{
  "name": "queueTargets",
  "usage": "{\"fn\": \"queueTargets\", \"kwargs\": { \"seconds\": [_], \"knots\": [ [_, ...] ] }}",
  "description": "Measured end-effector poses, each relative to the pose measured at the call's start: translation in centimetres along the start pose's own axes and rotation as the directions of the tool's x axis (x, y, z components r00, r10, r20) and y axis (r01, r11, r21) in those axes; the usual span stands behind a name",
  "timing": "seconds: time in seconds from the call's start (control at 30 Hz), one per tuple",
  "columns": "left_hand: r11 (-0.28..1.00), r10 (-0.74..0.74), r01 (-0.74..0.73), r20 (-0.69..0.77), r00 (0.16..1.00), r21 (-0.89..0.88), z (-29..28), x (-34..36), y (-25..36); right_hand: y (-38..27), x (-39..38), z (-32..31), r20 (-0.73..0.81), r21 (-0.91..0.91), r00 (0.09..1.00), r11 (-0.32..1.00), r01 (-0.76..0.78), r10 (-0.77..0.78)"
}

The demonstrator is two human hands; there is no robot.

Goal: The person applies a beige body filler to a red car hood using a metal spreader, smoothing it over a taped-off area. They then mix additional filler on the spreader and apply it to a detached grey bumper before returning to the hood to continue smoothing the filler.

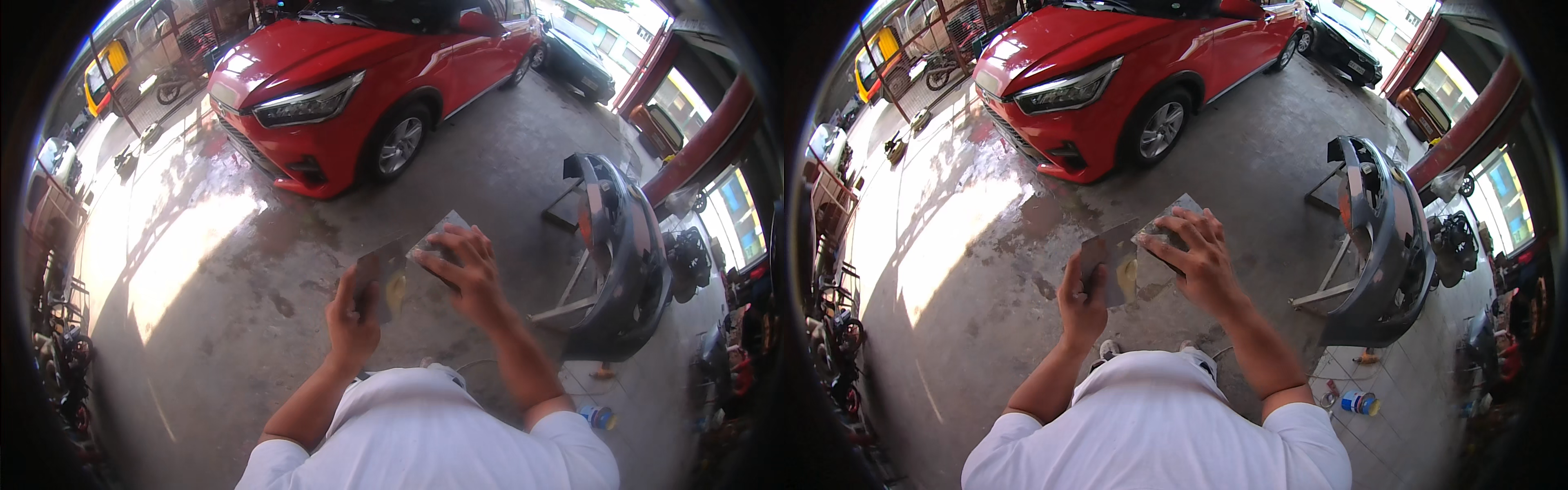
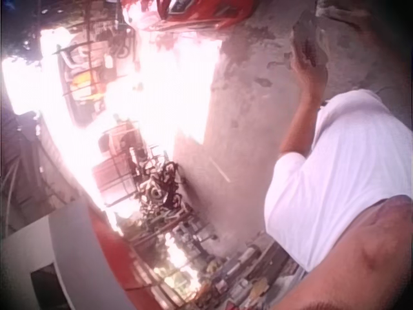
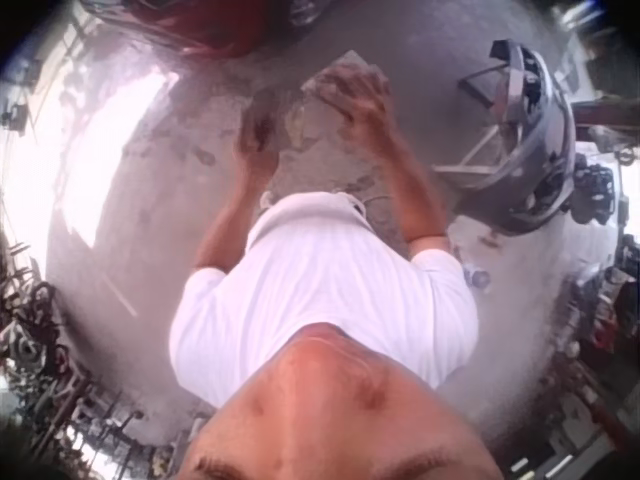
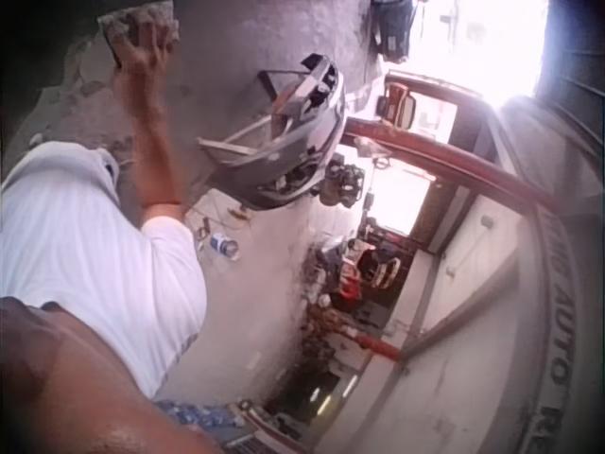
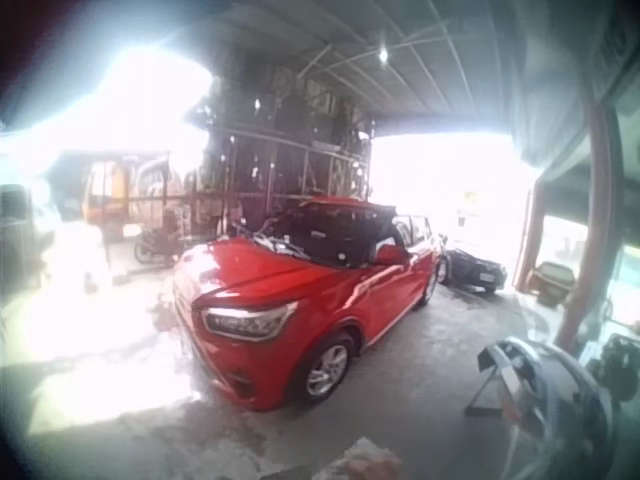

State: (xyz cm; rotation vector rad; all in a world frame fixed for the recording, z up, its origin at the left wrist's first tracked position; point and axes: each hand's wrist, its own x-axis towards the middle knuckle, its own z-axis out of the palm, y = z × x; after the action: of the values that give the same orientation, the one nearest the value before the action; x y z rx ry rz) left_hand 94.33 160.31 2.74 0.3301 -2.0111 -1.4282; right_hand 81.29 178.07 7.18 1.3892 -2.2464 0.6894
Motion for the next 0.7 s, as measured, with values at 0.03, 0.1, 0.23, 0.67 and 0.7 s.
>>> {"fn": "queueTargets", "kwargs": {
  "seconds": [0.03,0.1,0.23,0.67,0.7],
  "knots": [
    [0.984,0.172,-0.172,0.008,0.985,0.037,0.6,0.1,1.6,-1.0,0.5,-0.5,-0.007,0.044,1.000,0.999,-0.011,0.012],
    [0.982,0.187,-0.183,-0.088,0.978,0.053,1.0,0.5,1.6,-1.9,-0.4,1.2,0.031,0.172,0.999,0.985,-0.025,0.020],
    [0.987,0.138,-0.152,-0.210,0.968,-0.054,0.1,1.8,0.6,-2.7,-3.3,3.6,0.103,0.254,0.994,0.967,0.013,-0.041],
    [0.607,-0.395,0.333,0.090,0.914,-0.722,1.0,1.9,2.1,3.9,-3.8,2.3,0.055,-0.171,0.998,0.985,0.000,0.010],
    [0.703,-0.337,0.235,-0.023,0.941,-0.671,1.5,1.5,2.4,3.6,-3.6,1.3,0.042,-0.114,0.999,0.993,-0.027,0.032]
  ]
}}
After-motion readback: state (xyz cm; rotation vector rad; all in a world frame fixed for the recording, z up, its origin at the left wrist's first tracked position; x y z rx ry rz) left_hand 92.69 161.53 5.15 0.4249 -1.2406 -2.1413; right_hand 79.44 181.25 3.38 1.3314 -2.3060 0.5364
